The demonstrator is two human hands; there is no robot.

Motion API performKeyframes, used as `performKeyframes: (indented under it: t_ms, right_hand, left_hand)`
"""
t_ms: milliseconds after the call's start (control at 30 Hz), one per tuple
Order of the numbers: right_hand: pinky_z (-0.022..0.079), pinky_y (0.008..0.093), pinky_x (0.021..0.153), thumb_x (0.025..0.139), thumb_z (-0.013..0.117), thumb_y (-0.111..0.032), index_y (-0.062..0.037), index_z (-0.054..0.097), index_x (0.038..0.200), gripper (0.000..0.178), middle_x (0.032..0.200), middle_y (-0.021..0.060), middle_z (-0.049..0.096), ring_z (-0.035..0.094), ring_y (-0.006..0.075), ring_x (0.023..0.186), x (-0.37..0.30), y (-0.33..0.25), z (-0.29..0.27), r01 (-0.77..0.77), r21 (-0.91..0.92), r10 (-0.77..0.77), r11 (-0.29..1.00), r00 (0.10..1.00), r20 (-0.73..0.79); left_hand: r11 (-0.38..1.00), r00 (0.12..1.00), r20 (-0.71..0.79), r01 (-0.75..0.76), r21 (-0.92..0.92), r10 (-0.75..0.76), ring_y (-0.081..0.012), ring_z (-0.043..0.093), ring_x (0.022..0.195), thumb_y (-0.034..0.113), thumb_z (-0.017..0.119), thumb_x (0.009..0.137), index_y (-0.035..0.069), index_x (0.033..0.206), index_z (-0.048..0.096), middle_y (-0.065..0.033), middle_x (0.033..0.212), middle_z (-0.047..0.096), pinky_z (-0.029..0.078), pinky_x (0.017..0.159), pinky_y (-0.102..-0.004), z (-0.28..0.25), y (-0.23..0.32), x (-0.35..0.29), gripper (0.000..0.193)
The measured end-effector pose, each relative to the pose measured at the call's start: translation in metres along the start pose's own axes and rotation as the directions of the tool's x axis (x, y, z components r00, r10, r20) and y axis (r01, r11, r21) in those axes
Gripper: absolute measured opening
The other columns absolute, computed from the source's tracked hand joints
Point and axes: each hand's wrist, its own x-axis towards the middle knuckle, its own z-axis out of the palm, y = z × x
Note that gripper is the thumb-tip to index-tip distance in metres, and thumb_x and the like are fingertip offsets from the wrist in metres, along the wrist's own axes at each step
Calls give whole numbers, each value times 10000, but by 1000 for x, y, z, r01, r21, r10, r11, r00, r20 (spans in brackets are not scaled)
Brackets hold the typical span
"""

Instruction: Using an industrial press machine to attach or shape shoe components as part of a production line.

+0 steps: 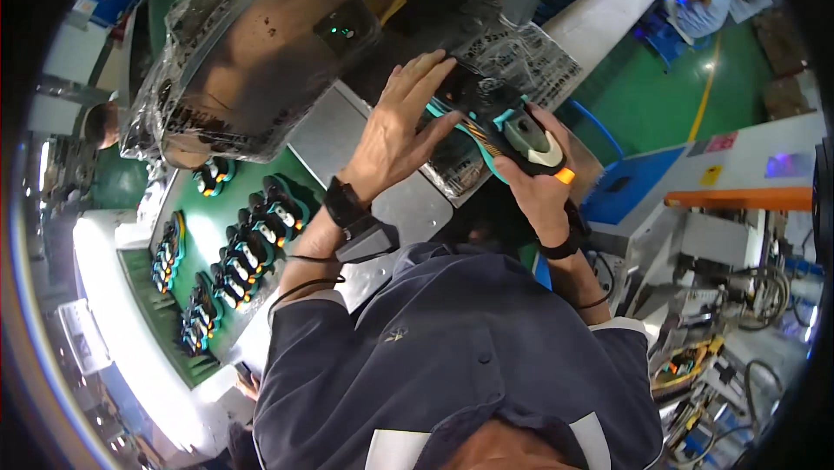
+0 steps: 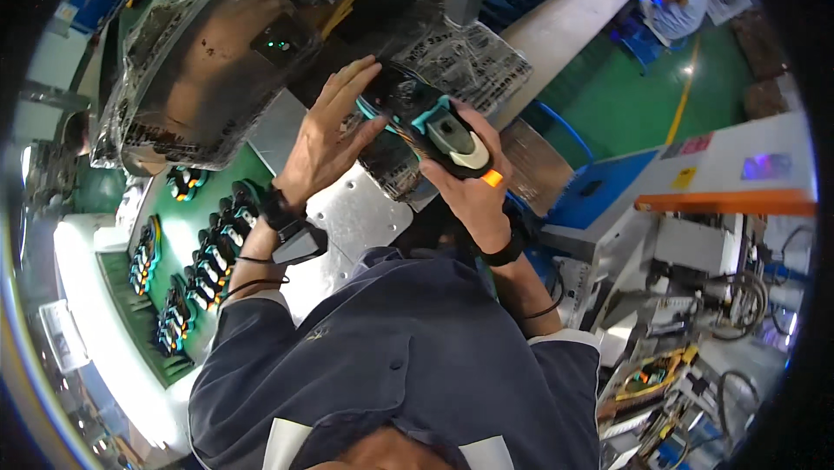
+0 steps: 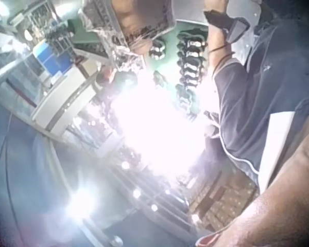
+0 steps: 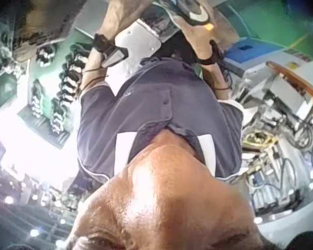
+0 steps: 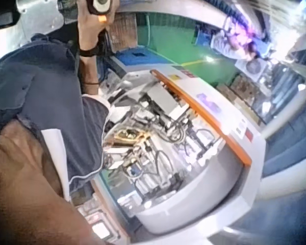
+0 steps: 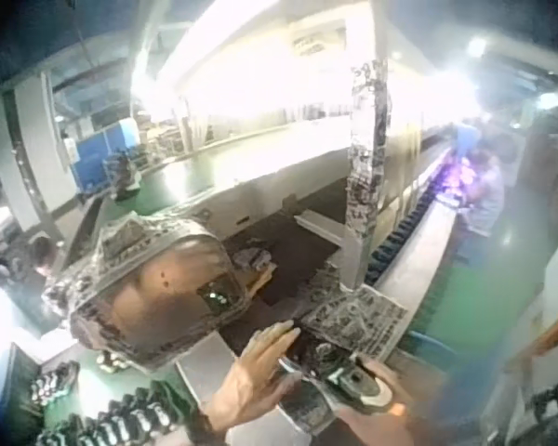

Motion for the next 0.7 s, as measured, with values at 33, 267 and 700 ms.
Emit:
performKeyframes:
  t_ms: [33,267,700]
  right_hand:
    - [440,344,995,722,855,-223,15,503,1298,716,1298,165,574,562,225,1169,0,-7,-2,3,-28,-3,1000,1000,-4]
    - [490,387,927,684,851,-300,-30,399,1384,877,1138,276,620,634,347,1068,62,-62,-19,-180,-294,288,939,878,382]
    - [514,452,718,721,754,-260,-16,545,1092,490,899,212,639,656,372,837,25,-70,7,-122,-667,170,735,985,7]
  left_hand:
    - [999,996,-80,-29,-12,28,-348,373,1366,168,541,951,19,1397,426,-195,1451,414,299,1125,-446,7,-1,-2,484]
    - [993,962,-266,-90,-83,65,-395,298,1400,284,480,971,-17,1368,455,-218,1445,417,244,1145,-464,48,-31,-7,498]
    - [845,941,-276,17,-535,-194,-312,369,1362,325,442,1020,-45,1454,293,-210,1479,369,287,1117,-409,47,-20,-11,589]
